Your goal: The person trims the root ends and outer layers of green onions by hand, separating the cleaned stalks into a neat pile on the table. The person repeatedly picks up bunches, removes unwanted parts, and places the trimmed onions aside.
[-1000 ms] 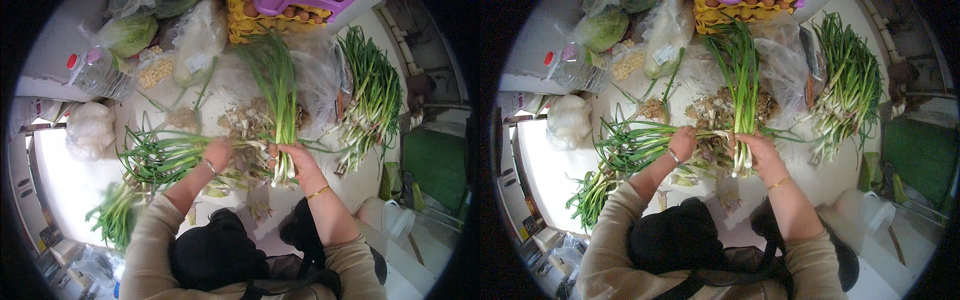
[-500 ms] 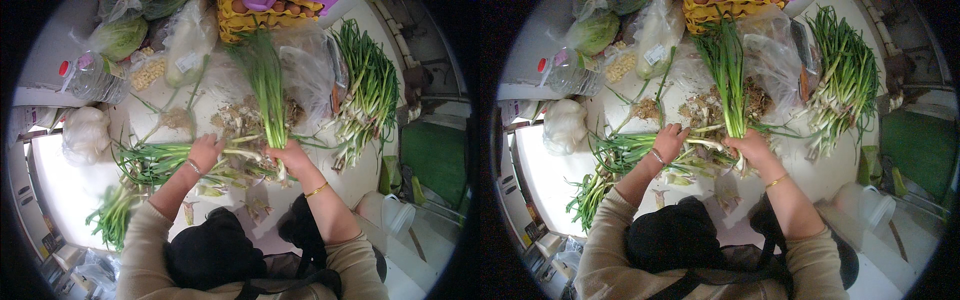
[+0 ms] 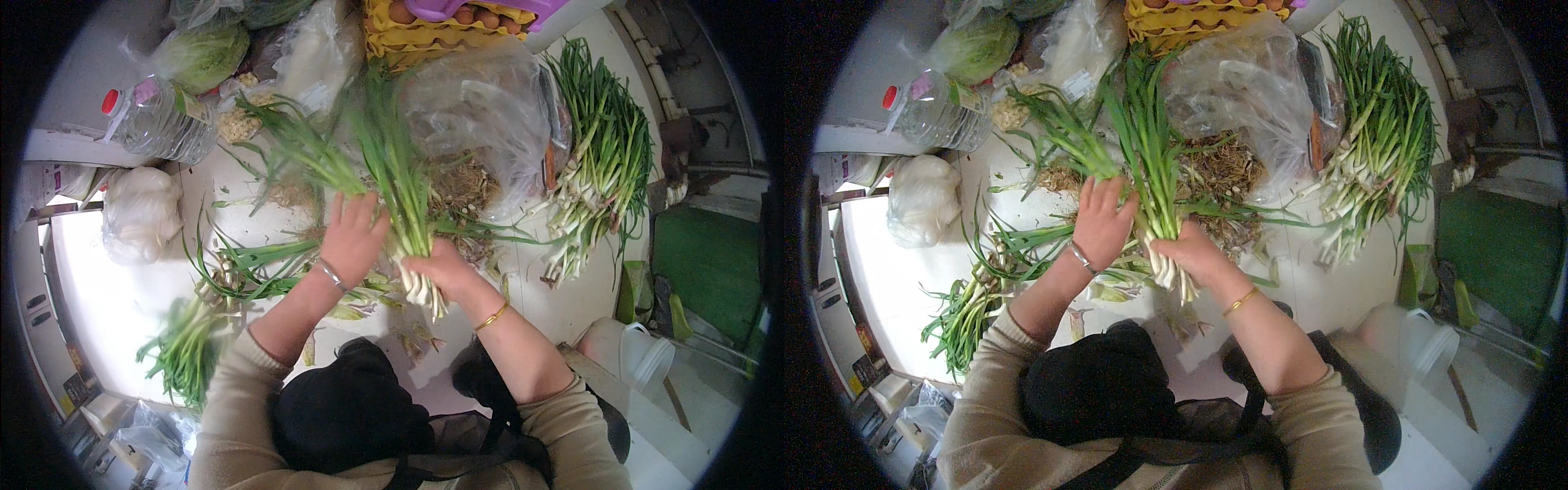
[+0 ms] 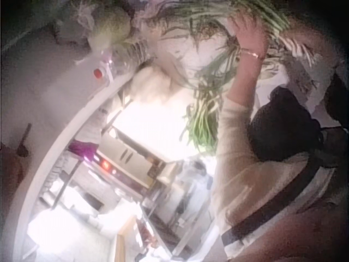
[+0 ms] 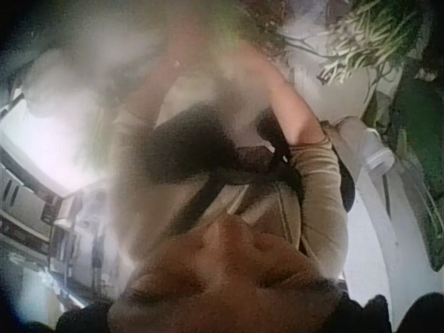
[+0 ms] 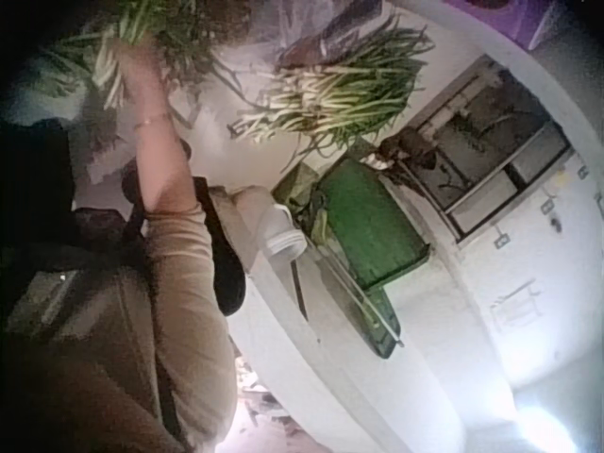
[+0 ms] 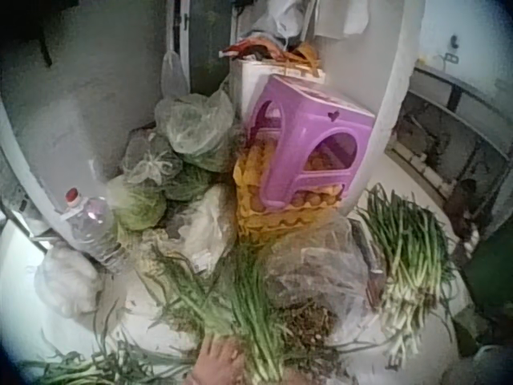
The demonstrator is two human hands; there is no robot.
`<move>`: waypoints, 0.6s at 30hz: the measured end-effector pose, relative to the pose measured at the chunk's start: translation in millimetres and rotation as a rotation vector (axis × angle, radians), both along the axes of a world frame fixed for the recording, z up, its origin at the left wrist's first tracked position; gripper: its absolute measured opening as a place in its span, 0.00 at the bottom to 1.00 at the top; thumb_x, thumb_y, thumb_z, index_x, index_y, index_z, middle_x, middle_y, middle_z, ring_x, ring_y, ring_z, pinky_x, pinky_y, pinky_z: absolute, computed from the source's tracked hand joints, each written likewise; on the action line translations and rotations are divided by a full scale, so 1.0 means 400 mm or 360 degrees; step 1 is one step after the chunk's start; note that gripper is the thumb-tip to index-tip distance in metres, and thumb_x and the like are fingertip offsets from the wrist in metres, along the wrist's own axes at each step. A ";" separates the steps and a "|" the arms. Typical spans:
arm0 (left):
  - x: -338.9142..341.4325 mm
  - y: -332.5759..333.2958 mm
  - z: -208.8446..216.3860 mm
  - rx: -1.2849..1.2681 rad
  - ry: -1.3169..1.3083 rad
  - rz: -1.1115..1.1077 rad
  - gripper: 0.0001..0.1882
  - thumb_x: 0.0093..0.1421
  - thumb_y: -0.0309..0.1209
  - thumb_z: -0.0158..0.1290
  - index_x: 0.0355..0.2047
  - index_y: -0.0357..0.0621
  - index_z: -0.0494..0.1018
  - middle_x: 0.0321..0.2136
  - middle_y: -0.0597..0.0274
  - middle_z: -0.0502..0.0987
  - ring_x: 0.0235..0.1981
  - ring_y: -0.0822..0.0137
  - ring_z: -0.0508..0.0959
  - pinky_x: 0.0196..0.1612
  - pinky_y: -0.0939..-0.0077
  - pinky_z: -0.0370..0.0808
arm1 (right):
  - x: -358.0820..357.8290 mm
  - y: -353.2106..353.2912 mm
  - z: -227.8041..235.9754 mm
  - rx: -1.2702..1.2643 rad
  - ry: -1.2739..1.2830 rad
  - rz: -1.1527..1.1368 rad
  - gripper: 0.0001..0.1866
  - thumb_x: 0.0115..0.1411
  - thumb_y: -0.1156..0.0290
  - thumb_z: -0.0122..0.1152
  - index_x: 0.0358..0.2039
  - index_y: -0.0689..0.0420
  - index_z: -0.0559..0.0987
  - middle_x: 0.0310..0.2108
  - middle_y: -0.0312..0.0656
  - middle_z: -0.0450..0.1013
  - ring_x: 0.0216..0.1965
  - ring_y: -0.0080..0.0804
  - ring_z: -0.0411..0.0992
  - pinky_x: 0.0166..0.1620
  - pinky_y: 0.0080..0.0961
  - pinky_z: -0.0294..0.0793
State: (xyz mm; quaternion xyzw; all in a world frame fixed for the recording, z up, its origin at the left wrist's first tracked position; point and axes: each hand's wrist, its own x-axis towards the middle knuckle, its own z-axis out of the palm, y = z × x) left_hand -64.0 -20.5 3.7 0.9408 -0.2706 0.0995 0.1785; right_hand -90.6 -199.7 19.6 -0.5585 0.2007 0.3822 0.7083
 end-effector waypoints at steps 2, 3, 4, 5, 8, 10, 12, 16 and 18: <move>-0.023 0.009 -0.002 -0.0387 0.0182 0.0307 0.13 0.51 0.28 0.48 0.37 0.38 0.71 0.35 0.54 0.72 0.45 0.58 0.68 0.51 0.61 0.62 | 0.011 -0.002 0.007 0.0208 0.0203 -0.0300 0.10 0.52 0.75 0.54 0.35 0.65 0.73 0.22 0.41 0.72 0.18 0.28 0.70 0.20 0.24 0.72; -0.038 0.011 -0.006 -0.0831 0.0565 0.0419 0.14 0.53 0.29 0.47 0.39 0.38 0.69 0.36 0.55 0.72 0.44 0.60 0.69 0.49 0.63 0.63 | 0.015 -0.005 0.010 0.0177 0.0288 -0.0394 0.10 0.52 0.75 0.54 0.35 0.65 0.73 0.22 0.42 0.72 0.18 0.28 0.70 0.20 0.24 0.71; -0.051 0.014 -0.013 -0.1254 0.0955 0.0538 0.14 0.54 0.30 0.47 0.41 0.38 0.68 0.36 0.56 0.73 0.42 0.62 0.70 0.48 0.66 0.65 | 0.018 -0.007 0.011 0.0235 0.0329 -0.0468 0.10 0.52 0.75 0.54 0.35 0.64 0.73 0.22 0.42 0.72 0.17 0.27 0.69 0.19 0.24 0.71; -0.060 0.018 -0.021 -0.1596 0.1444 0.0737 0.15 0.56 0.30 0.47 0.43 0.37 0.67 0.36 0.56 0.73 0.41 0.64 0.71 0.47 0.69 0.66 | 0.017 -0.007 0.011 0.0229 0.0365 -0.0567 0.10 0.52 0.75 0.53 0.35 0.64 0.74 0.22 0.42 0.72 0.17 0.27 0.69 0.19 0.24 0.71; -0.074 0.004 -0.055 -0.2326 0.2306 0.0471 0.16 0.59 0.32 0.47 0.46 0.36 0.66 0.37 0.59 0.73 0.38 0.70 0.72 0.41 0.75 0.68 | -0.001 0.010 -0.003 0.0387 0.0393 -0.0506 0.11 0.53 0.73 0.55 0.38 0.61 0.73 0.23 0.40 0.72 0.20 0.26 0.70 0.22 0.23 0.72; -0.081 -0.021 -0.073 -0.2624 0.2430 0.0488 0.15 0.60 0.32 0.46 0.44 0.35 0.67 0.36 0.61 0.74 0.37 0.71 0.73 0.40 0.76 0.70 | -0.020 0.017 -0.013 0.0459 0.0365 -0.0411 0.10 0.56 0.72 0.55 0.39 0.59 0.74 0.30 0.41 0.74 0.26 0.26 0.73 0.29 0.22 0.74; -0.082 -0.030 -0.080 -0.2551 0.2313 0.0579 0.15 0.60 0.32 0.46 0.44 0.35 0.68 0.36 0.61 0.74 0.34 0.72 0.73 0.37 0.78 0.70 | -0.026 0.018 -0.025 0.0315 0.0280 -0.0418 0.10 0.56 0.72 0.55 0.39 0.58 0.74 0.29 0.39 0.74 0.26 0.25 0.72 0.29 0.22 0.74; -0.083 -0.015 -0.068 -0.1928 0.2009 0.0675 0.13 0.58 0.32 0.48 0.40 0.34 0.69 0.30 0.63 0.75 0.26 0.74 0.74 0.28 0.78 0.69 | -0.012 0.000 -0.037 -0.0008 0.0164 -0.0257 0.09 0.56 0.71 0.57 0.37 0.59 0.74 0.26 0.34 0.72 0.24 0.22 0.70 0.26 0.19 0.70; -0.093 -0.011 -0.060 -0.1596 0.1549 0.0596 0.12 0.57 0.33 0.49 0.34 0.33 0.69 0.22 0.58 0.75 0.21 0.68 0.74 0.25 0.73 0.68 | -0.006 0.004 -0.040 -0.0179 0.0145 -0.0225 0.09 0.54 0.70 0.58 0.35 0.60 0.74 0.25 0.34 0.71 0.22 0.20 0.68 0.25 0.18 0.68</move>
